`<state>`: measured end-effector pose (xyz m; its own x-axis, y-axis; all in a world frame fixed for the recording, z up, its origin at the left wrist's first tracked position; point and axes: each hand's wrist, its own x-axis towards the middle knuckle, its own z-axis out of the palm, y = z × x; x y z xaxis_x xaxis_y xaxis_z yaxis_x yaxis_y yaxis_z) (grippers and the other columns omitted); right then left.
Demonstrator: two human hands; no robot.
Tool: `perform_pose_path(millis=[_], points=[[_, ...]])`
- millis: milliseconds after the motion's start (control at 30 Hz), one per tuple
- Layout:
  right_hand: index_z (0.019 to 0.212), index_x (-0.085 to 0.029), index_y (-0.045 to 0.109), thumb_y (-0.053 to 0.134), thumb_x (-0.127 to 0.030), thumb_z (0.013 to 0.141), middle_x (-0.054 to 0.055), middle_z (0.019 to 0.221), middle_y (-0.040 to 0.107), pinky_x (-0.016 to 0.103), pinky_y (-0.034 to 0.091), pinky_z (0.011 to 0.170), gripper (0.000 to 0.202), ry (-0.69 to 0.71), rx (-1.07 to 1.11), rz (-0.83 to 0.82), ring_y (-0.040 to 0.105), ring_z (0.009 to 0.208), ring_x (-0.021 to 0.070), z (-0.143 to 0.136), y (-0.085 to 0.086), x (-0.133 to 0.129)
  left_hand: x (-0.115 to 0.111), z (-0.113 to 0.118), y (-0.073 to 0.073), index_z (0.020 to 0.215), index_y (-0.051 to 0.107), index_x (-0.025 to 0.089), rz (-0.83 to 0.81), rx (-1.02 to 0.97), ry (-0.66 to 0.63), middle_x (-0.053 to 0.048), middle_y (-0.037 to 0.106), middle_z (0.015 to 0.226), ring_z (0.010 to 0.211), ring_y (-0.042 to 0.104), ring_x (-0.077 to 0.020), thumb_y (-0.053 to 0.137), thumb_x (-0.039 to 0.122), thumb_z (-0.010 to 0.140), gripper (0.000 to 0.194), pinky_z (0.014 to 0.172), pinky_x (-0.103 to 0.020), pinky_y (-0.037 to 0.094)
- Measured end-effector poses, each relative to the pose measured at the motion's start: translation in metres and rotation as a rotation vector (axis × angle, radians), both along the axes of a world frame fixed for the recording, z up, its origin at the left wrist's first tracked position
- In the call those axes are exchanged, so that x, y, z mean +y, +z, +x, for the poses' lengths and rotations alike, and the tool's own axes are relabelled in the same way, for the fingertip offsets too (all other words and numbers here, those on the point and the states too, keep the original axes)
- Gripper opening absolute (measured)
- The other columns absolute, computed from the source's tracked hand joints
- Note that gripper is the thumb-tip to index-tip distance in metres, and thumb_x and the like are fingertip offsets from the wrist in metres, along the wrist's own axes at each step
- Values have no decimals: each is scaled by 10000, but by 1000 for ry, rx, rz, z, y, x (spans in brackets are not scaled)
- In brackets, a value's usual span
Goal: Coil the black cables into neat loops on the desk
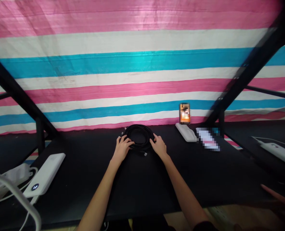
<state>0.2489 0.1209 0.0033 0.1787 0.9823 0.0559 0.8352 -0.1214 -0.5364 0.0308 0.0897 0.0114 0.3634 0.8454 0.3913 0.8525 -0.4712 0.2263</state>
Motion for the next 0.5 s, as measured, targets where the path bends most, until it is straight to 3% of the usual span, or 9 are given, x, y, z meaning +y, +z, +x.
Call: perform_pose_path(millis=[233, 500], points=[[1296, -213, 450, 444, -400, 848, 47, 985, 541, 265, 416, 700, 486, 13, 3, 55, 582, 867, 178, 1, -6, 2, 0, -3, 1, 1017, 648, 299, 8, -8, -30, -40, 651, 1015, 1163, 409, -285, 588, 125, 748, 326, 954, -483, 245], [1301, -247, 442, 459, -415, 831, 61, 1136, 502, 288, 424, 762, 499, -13, 52, 29, 593, 885, 184, 1, -3, 0, -3, 0, 4, 1120, 593, 284, 123, -79, -2, -48, 608, 1163, 1171, 455, -239, 525, 110, 800, 371, 966, -443, 271]])
